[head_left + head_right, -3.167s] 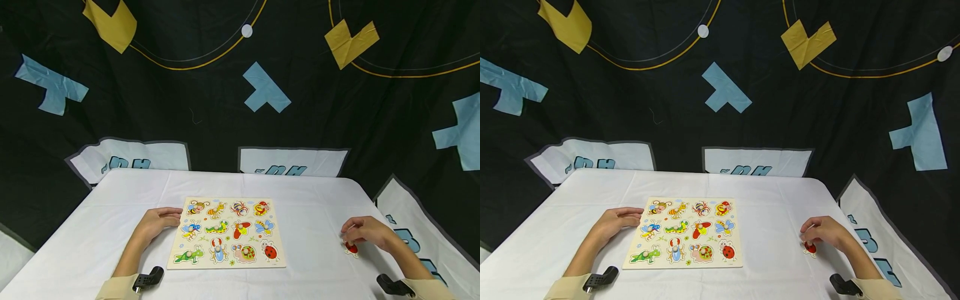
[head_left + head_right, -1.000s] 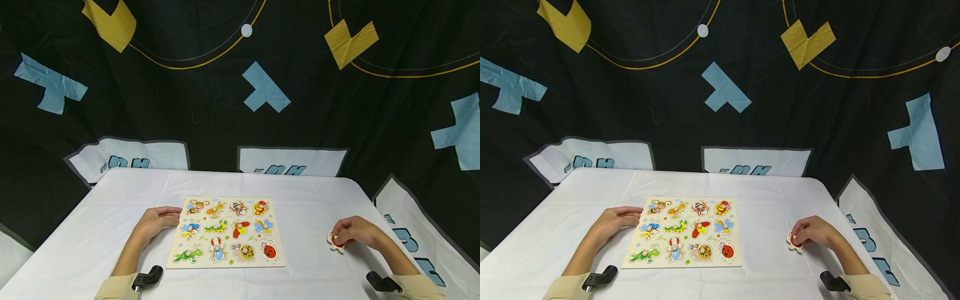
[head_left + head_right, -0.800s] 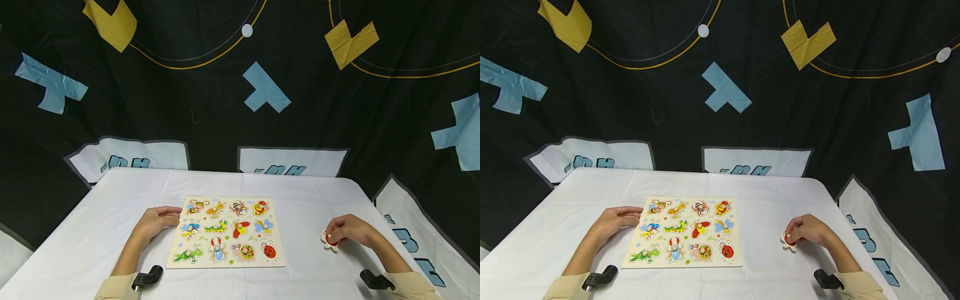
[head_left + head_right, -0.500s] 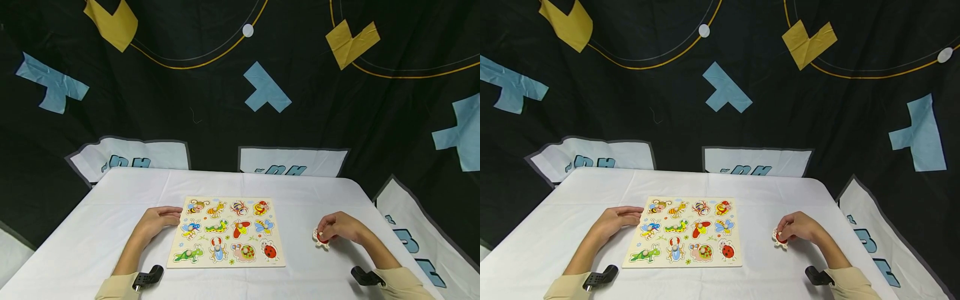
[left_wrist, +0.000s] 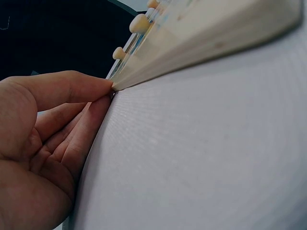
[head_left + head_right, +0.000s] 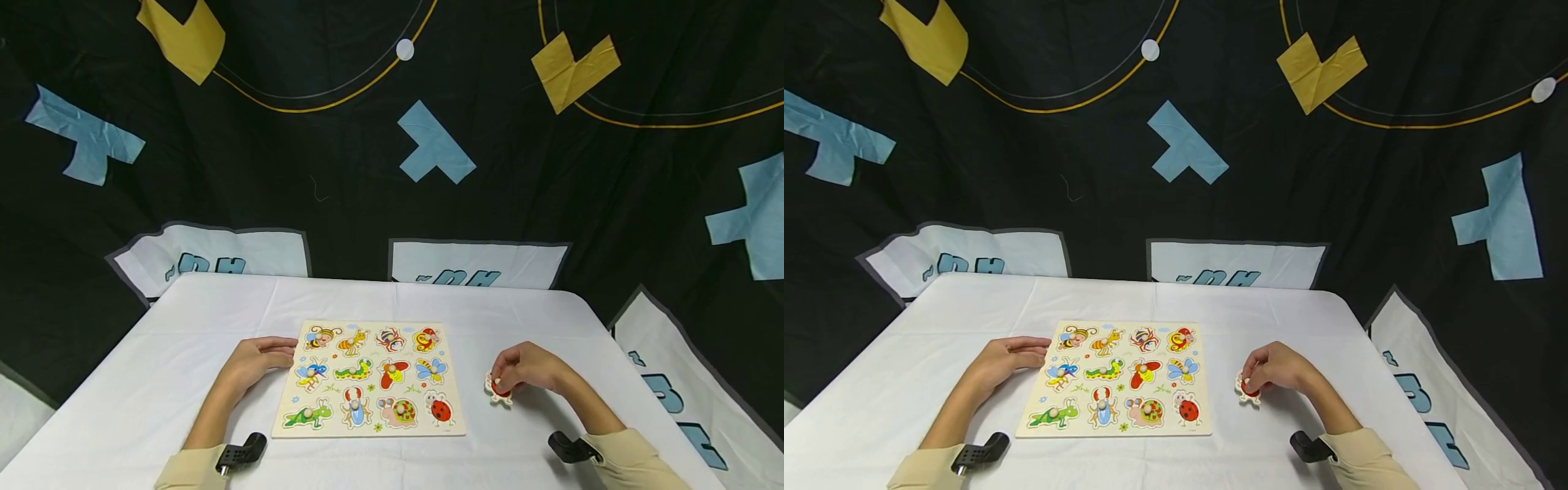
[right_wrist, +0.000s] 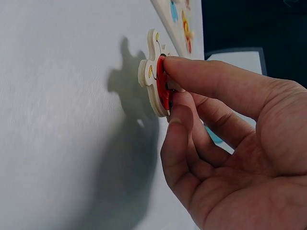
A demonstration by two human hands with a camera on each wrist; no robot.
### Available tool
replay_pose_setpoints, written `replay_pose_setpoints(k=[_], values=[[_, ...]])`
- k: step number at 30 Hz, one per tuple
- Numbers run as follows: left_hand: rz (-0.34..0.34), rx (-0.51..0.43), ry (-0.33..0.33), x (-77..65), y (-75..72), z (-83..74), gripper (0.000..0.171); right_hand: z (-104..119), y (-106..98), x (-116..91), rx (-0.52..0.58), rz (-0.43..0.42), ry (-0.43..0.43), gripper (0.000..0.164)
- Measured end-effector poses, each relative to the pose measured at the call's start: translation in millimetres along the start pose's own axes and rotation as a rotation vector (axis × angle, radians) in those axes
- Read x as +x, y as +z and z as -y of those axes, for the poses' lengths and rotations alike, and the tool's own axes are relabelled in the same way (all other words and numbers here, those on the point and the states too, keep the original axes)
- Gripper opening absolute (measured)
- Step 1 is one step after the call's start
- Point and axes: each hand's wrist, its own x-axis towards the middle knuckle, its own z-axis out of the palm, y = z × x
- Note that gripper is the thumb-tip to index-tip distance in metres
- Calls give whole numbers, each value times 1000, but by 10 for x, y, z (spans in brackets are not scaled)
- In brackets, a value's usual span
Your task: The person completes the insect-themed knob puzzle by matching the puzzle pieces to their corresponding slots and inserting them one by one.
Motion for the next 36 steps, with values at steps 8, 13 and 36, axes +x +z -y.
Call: replay_pose_setpoints(k=[8,13,36], values=[[6,-6,10,2,-8,0,47,122,144,85,-11,11,-12,19],[4,8,10,-3,-11,7,47,224,229,136,-16,20,-20,19],[15,10,16,0,-25,-9,47,497,592,257,-23,129,-84,16]])
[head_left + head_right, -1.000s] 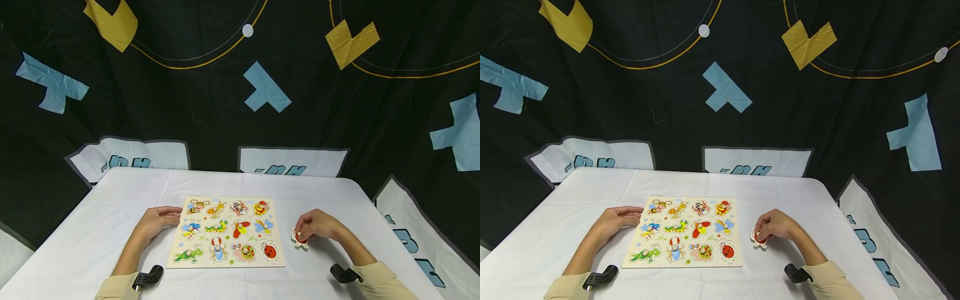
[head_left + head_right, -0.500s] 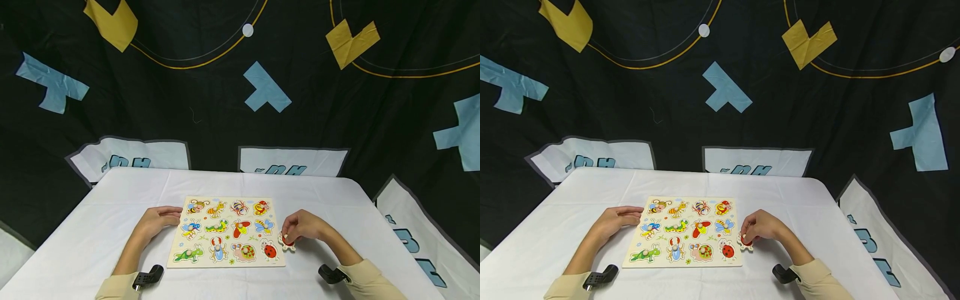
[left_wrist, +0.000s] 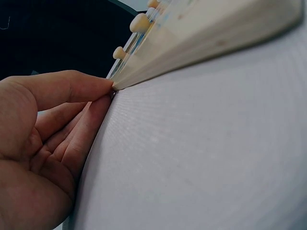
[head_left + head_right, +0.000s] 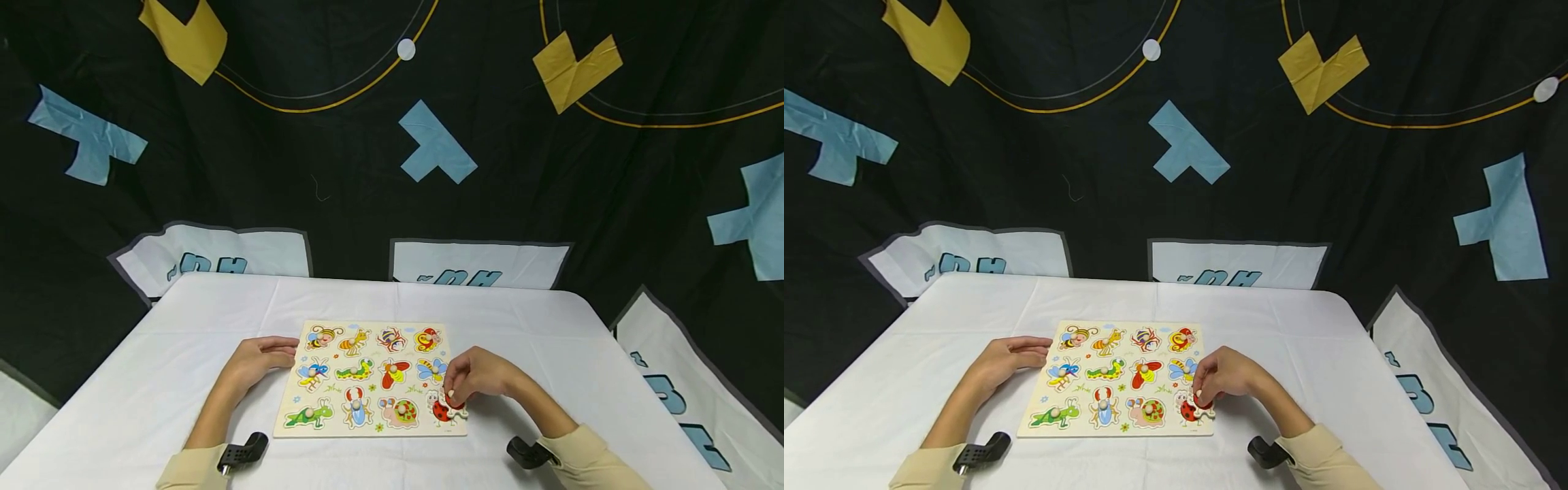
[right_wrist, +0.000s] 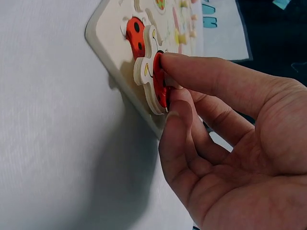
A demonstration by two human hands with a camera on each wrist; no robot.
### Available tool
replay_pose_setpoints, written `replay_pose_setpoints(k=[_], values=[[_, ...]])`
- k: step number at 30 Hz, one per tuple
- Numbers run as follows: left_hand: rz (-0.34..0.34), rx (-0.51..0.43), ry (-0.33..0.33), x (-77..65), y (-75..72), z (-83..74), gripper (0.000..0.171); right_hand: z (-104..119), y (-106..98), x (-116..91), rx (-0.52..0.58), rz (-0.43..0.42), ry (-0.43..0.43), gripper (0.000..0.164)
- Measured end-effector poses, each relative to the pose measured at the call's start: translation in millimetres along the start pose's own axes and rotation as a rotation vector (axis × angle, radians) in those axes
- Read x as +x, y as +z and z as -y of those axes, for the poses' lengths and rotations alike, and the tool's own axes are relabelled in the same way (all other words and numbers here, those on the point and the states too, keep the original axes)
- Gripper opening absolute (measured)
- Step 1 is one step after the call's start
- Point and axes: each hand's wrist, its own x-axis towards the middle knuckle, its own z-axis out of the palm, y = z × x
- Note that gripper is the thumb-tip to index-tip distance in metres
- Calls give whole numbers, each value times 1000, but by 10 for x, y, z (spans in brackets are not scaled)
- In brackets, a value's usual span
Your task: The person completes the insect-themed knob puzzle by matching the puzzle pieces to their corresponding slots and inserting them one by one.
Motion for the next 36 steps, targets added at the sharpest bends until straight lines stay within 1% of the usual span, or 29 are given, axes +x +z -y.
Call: replay_pose_setpoints(k=[5,11,14,20,28,36], values=[[3,0,6,6,-5,3,47,32,51,24,18,30,-29,17],[5,-5,8,17,0,1,47,70,109,49,32,52,-42,16],[4,-5,8,12,3,-7,48,86,129,51,12,47,-42,16],[5,-11,12,1,0,-20,49,89,147,53,20,47,-33,17],[2,-4,-3,12,0,-4,46,83,174,61,35,51,-31,18],[-1,-3,-5,7,3,0,47,95,197,66,20,41,-37,18]])
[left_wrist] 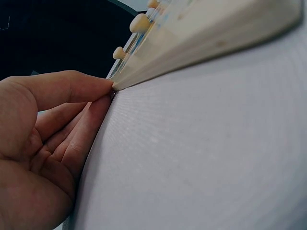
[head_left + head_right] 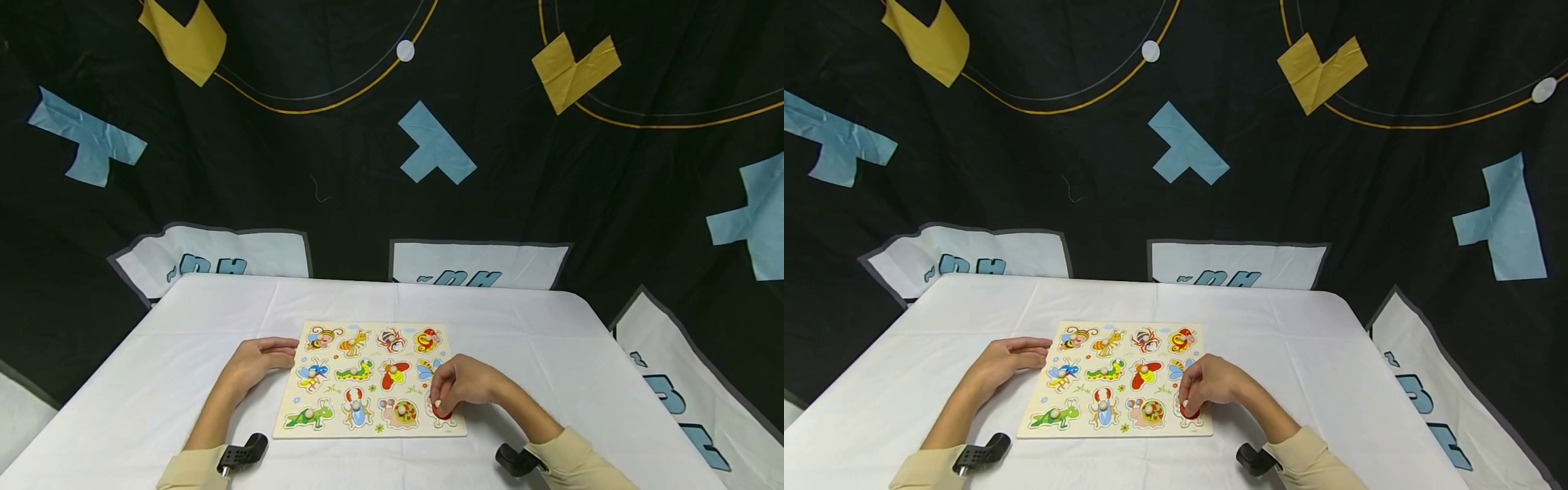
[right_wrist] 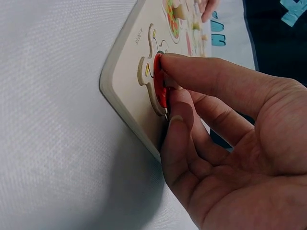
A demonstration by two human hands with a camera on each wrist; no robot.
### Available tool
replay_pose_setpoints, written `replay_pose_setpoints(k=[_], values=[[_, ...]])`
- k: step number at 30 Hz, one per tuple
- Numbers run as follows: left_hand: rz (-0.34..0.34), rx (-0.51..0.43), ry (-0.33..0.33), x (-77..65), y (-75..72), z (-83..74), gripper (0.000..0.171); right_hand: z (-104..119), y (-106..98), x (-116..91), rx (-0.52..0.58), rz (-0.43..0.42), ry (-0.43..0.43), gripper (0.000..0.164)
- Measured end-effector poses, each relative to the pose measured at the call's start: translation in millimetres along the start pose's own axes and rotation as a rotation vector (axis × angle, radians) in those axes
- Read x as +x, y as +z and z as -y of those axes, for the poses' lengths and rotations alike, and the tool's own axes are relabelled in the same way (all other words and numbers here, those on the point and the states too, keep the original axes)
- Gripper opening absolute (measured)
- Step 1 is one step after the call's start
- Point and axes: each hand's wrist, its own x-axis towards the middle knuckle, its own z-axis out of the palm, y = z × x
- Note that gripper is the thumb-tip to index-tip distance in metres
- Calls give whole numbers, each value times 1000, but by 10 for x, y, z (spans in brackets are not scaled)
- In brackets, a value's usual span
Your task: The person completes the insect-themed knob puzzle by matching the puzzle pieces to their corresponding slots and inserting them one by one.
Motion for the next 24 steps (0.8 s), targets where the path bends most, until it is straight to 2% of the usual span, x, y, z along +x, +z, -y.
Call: replay_pose_setpoints(k=[8,24], values=[[-6,0,-6,3,10,15,47,-21,13,3,-26,1,2,17],[-8,-16,-15,-17,7,2,47,-94,32,-3,25,-23,12,17]])
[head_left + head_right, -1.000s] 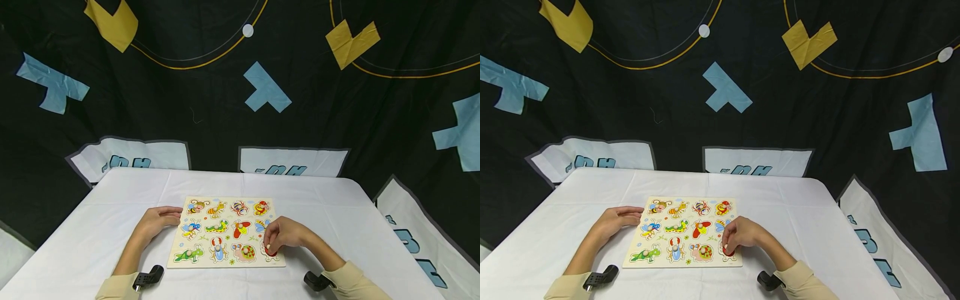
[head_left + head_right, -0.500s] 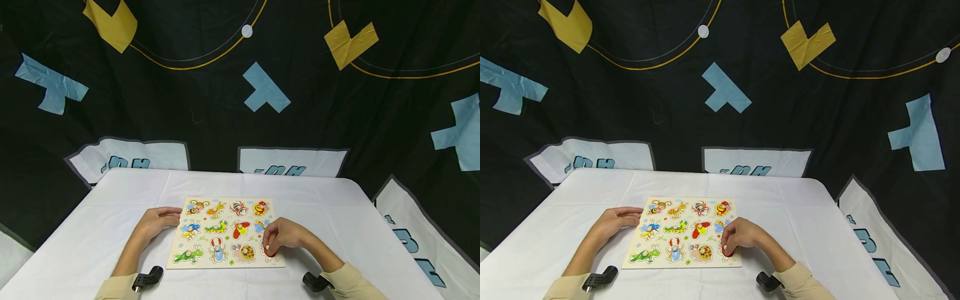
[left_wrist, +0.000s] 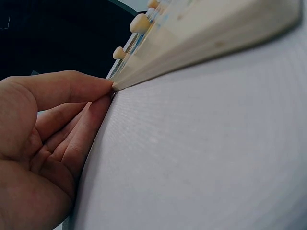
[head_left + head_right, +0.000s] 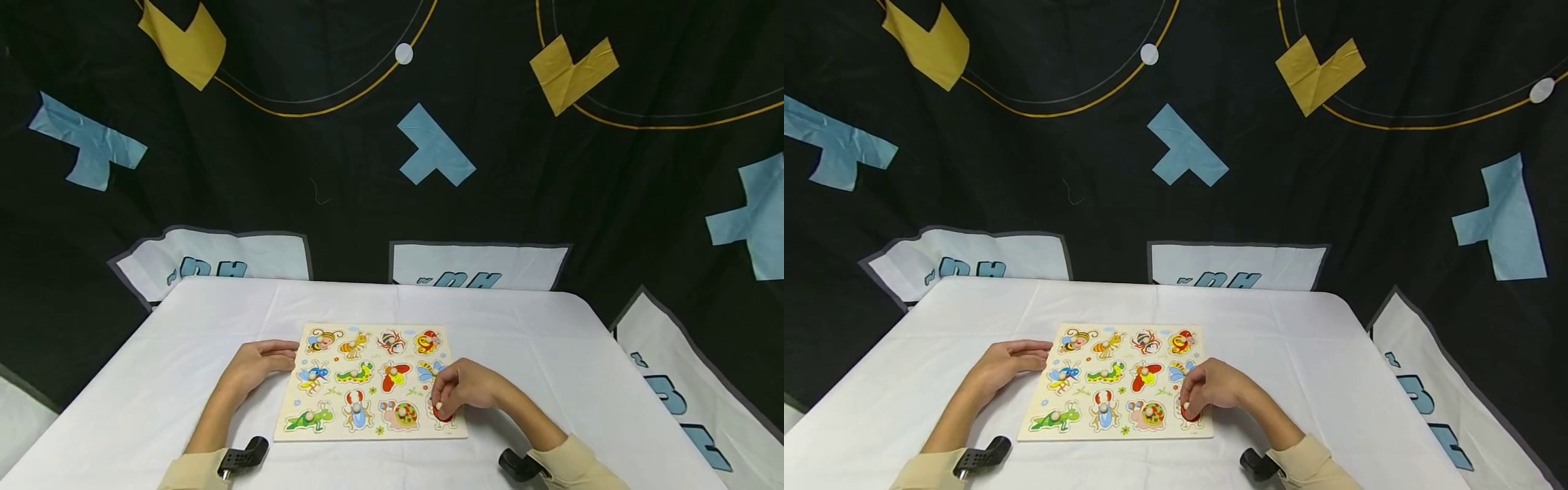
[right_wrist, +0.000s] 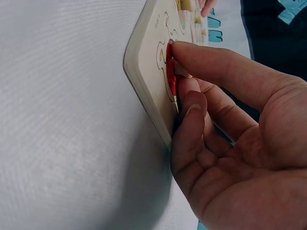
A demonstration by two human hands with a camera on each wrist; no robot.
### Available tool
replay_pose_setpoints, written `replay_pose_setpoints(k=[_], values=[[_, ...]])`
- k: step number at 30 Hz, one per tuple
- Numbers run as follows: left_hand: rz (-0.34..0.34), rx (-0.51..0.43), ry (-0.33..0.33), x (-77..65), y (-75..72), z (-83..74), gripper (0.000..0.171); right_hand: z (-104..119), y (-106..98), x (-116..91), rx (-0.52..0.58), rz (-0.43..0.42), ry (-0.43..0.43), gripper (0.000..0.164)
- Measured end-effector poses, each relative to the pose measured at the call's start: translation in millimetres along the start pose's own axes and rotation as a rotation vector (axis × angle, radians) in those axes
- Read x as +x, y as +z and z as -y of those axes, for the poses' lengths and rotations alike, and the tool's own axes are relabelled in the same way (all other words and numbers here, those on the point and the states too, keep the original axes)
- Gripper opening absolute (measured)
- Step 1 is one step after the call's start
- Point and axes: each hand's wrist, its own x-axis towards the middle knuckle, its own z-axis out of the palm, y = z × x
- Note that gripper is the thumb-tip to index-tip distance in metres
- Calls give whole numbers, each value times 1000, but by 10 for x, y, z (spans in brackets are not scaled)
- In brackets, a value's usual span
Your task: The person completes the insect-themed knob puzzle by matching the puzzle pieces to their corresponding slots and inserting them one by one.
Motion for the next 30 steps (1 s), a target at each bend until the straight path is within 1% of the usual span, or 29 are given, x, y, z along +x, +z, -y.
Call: replay_pose_setpoints(k=[3,9,16,21,23,25,27,30], values=[[0,0,5,14,-2,16,47,-1,1,6,2,1,0,17],[9,-12,11,35,14,33,48,-16,17,-9,-13,-22,8,17],[5,8,17,38,-6,37,48,2,44,-13,-12,-14,-29,17],[27,11,31,36,-31,34,49,40,30,-62,-94,-42,-41,12],[36,13,40,35,-50,31,50,55,25,-98,-140,-92,-42,11],[39,24,50,33,-68,25,50,58,13,-137,-177,-170,-34,10],[48,28,58,38,-87,18,50,51,-4,-176,-206,-277,-21,10],[60,42,55,44,-107,1,49,7,-37,-222,-239,-440,22,11]])
